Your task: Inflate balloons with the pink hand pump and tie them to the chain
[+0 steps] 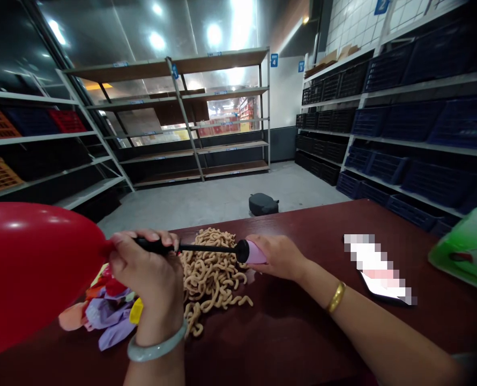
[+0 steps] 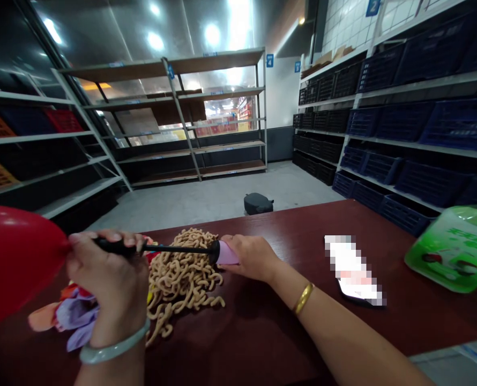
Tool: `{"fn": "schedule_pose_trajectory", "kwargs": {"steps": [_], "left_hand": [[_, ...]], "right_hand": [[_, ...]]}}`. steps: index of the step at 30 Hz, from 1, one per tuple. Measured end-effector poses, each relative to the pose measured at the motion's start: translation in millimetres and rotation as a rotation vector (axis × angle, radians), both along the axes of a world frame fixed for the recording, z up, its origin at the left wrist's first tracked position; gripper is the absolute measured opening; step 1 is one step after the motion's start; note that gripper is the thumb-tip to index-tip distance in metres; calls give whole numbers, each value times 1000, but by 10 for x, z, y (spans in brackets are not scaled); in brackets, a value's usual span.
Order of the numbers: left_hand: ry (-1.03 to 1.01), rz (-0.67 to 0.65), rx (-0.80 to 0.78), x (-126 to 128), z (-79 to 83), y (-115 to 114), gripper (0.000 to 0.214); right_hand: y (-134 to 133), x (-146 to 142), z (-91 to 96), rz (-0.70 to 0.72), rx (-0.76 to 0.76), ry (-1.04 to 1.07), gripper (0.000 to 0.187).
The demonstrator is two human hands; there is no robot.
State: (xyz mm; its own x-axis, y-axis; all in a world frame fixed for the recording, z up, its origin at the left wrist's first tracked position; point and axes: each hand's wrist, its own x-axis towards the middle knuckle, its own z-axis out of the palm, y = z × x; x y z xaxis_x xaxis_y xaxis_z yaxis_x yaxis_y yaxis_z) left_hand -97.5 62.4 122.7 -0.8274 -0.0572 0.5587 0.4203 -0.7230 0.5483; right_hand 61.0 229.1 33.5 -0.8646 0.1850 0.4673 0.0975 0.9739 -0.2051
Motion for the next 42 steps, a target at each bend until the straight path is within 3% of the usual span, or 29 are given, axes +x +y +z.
{"fn": "schedule_pose_trajectory", "kwargs": {"steps": [6,14,18,22,25,31,35,38,42], "left_hand": [[-58,-44,9,49,-131,181,21],[-41,-326,-87,539,-338,462,24],[-32,-364,-121,640,-408,503,25],[-74,-373,-154,587,-444,526,29],[-85,-356,-152,466,-408,503,27],[-101,-137,-22,-28,-197,243,20],[-121,-83,2,-255,-215,178,21],[-196,-118,-11,-259,-310,275,25],[-266,-216,-35,-68,-447,474,29]], "right_hand": [[7,6,-20,-44,-4,-33,58],[-205,39,83,-34,-44,21,64],[-259,44,112,-40,-62,38,64],[-295,36,151,-76,-77,8,73],[-287,20,175,-116,-72,-62,68],[-99,22,164,-150,1,-134,54],[21,59,149,-185,42,-122,47],[35,94,175,-233,71,-128,44],[-41,117,225,-249,92,-142,44]]}}
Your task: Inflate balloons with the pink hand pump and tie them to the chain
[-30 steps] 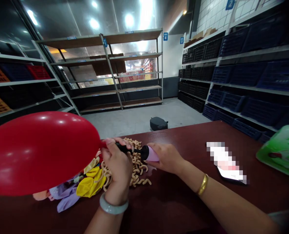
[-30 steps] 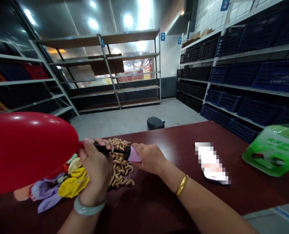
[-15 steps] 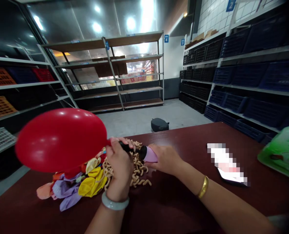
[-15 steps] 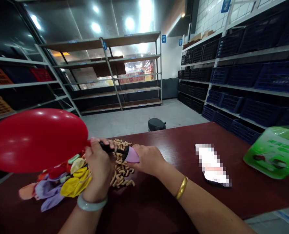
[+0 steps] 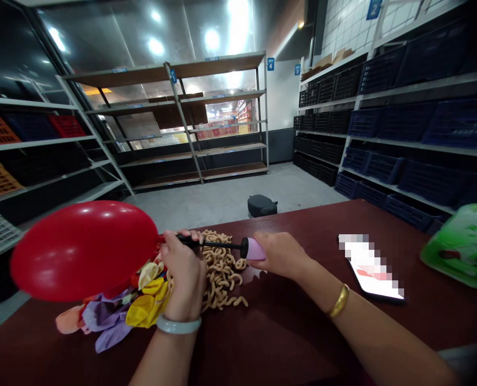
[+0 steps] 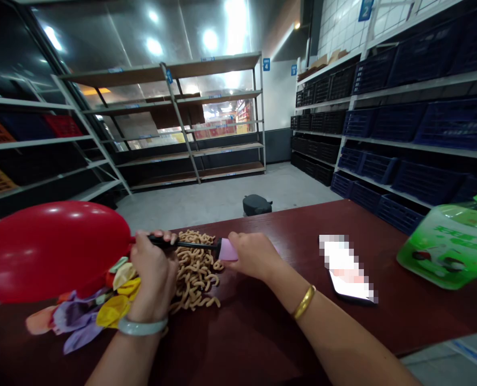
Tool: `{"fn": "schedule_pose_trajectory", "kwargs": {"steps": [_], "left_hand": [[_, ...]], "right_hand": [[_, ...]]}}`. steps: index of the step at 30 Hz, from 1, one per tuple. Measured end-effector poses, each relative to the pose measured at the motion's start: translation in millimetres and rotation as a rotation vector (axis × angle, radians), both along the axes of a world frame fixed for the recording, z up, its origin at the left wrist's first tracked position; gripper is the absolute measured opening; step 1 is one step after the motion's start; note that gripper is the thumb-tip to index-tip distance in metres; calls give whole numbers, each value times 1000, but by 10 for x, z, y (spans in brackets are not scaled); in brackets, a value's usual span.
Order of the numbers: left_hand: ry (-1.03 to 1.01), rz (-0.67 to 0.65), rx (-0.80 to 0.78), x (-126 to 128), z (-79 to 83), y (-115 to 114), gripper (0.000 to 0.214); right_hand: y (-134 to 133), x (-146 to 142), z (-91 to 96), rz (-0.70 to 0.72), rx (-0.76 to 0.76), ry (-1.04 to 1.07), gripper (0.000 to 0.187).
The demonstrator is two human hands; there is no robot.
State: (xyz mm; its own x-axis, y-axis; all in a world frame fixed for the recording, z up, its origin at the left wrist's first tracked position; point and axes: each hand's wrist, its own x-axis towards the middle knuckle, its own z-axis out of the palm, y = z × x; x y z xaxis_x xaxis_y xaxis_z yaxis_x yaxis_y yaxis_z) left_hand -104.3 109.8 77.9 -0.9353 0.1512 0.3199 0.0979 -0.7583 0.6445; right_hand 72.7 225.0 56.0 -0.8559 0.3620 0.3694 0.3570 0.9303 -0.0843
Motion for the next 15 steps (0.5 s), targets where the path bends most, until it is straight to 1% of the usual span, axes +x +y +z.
{"fn": "schedule_pose_trajectory", "kwargs": {"steps": [5,8,12,15], "left_hand": [[56,-121,-84,418,-112,173,32],[62,-187,-107,567,-141,205,32],[97,-220,-98,568,-125,188,30],[140,-210,-101,483,-51,139,29]], "right_hand": [[-161,-21,-1,6,-57,18,45],[-239,-37,-4,17,-106,38,44],[-293,-53,25,21,-154,36,45],[-294,-59,44,27,-168,36,47]]}}
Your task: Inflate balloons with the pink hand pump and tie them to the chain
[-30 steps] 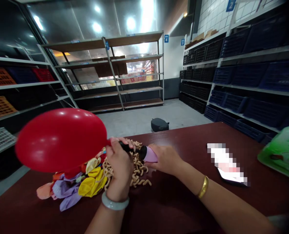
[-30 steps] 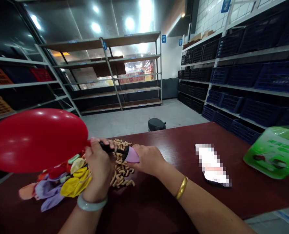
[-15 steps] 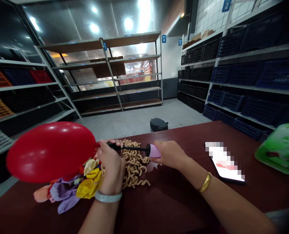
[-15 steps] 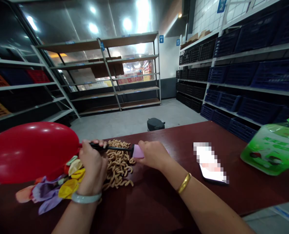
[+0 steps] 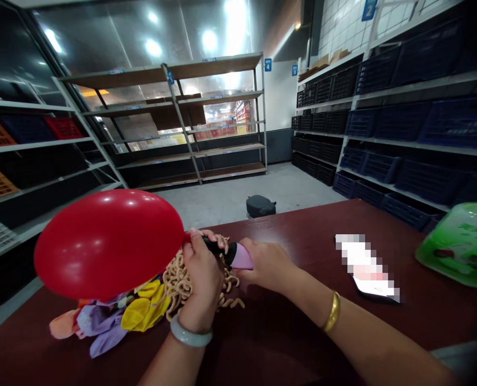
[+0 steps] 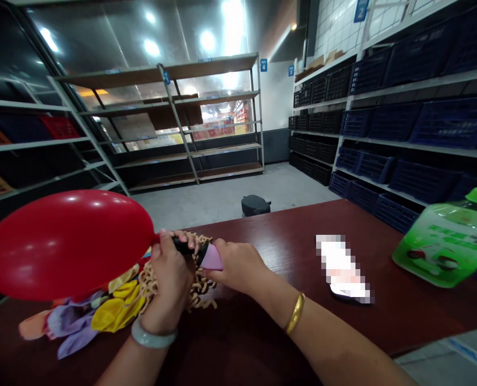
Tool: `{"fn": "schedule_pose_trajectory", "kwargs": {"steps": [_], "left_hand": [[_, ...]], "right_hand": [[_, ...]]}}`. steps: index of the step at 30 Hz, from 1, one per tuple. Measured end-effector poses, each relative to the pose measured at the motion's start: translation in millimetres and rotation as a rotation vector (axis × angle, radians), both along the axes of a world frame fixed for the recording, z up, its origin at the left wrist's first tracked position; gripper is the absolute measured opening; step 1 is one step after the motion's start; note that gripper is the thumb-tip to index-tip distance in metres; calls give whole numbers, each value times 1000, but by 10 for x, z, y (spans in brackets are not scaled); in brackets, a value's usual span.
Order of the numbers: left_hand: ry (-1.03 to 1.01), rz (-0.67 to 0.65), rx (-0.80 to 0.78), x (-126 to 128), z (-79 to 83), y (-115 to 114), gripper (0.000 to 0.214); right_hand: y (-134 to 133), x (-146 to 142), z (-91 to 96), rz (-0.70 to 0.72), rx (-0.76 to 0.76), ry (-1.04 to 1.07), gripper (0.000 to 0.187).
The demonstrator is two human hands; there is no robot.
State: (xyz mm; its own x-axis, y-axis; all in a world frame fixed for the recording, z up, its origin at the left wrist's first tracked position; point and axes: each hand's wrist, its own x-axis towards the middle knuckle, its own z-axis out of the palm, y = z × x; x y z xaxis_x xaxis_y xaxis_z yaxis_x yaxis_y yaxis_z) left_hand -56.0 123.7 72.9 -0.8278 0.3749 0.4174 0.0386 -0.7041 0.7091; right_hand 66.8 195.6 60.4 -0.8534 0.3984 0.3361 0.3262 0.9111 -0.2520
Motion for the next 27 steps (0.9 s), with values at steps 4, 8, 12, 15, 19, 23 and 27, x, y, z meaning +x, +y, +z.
{"fn": "schedule_pose_trajectory", "kwargs": {"steps": [4,8,12,15,19,23,27], "left_hand": [[5,118,66,-262,169,-170,22],[14,255,116,-607,304,-393,15],[-86,279,122,-755,314,-448,14],[-143,260,124,-716,254,-364,15],[-163,170,112,-520,133,-200,17],[-162,46,85,-187,0,-46,23],[-152,-34,49,76,-83,34,28]], "right_hand": [[60,3,-20,11,4,-5,49],[166,3,-71,34,37,-13,52],[261,21,-104,34,81,-5,51],[285,40,-110,21,114,-11,49],[231,37,-94,-2,142,-11,50],[141,28,-63,-20,134,-16,50],[81,32,-50,-16,88,-8,48]]}}
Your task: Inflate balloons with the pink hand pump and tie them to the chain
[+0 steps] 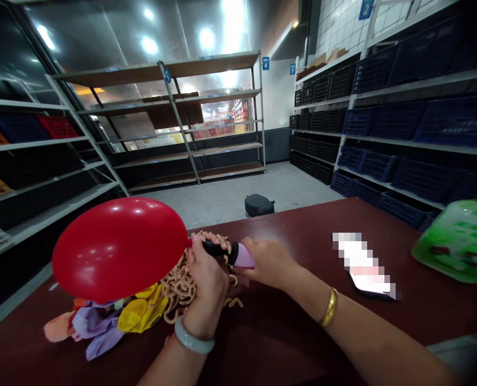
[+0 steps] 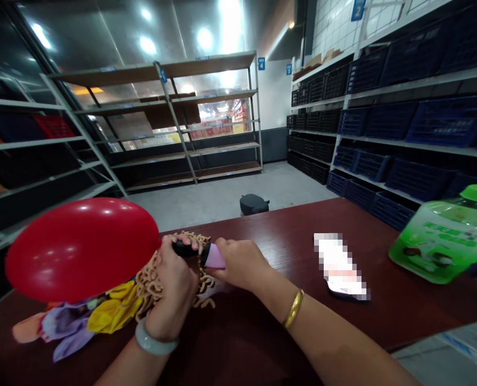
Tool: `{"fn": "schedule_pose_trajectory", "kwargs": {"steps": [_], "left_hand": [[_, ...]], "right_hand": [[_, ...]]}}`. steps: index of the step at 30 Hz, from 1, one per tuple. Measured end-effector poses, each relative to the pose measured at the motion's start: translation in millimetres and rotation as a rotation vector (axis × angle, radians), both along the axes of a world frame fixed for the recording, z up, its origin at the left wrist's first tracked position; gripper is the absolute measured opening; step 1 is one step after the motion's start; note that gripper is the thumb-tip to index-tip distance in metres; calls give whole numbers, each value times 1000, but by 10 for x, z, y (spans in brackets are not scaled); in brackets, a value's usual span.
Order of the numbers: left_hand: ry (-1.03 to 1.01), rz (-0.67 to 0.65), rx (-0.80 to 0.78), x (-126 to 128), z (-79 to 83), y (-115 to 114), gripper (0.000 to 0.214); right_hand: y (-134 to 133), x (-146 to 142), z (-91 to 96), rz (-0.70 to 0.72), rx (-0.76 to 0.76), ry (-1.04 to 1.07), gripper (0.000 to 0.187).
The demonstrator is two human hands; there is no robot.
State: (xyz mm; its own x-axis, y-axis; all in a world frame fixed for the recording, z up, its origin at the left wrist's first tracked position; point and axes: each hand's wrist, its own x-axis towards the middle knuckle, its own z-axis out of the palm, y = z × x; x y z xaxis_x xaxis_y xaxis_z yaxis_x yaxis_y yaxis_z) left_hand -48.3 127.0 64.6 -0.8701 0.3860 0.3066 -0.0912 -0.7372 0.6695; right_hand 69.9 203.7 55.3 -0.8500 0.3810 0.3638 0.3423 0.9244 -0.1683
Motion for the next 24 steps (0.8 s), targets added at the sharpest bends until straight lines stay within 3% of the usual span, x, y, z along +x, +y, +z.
{"fn": "schedule_pose_trajectory", "kwargs": {"steps": [7,14,18,24], "left_hand": [[97,-4,-27,-44,95,-65,26],[163,263,48,-560,346,-352,14],[141,332,47,-767,411,-495,12],[32,341,67,-686,350,-397,14]], "right_hand": [[-51,-50,-16,34,-61,58,46],[104,-27,-47,62,-49,17,51],[186,-4,-69,64,-20,11,52],[150,3,-53,36,33,7,52]]}}
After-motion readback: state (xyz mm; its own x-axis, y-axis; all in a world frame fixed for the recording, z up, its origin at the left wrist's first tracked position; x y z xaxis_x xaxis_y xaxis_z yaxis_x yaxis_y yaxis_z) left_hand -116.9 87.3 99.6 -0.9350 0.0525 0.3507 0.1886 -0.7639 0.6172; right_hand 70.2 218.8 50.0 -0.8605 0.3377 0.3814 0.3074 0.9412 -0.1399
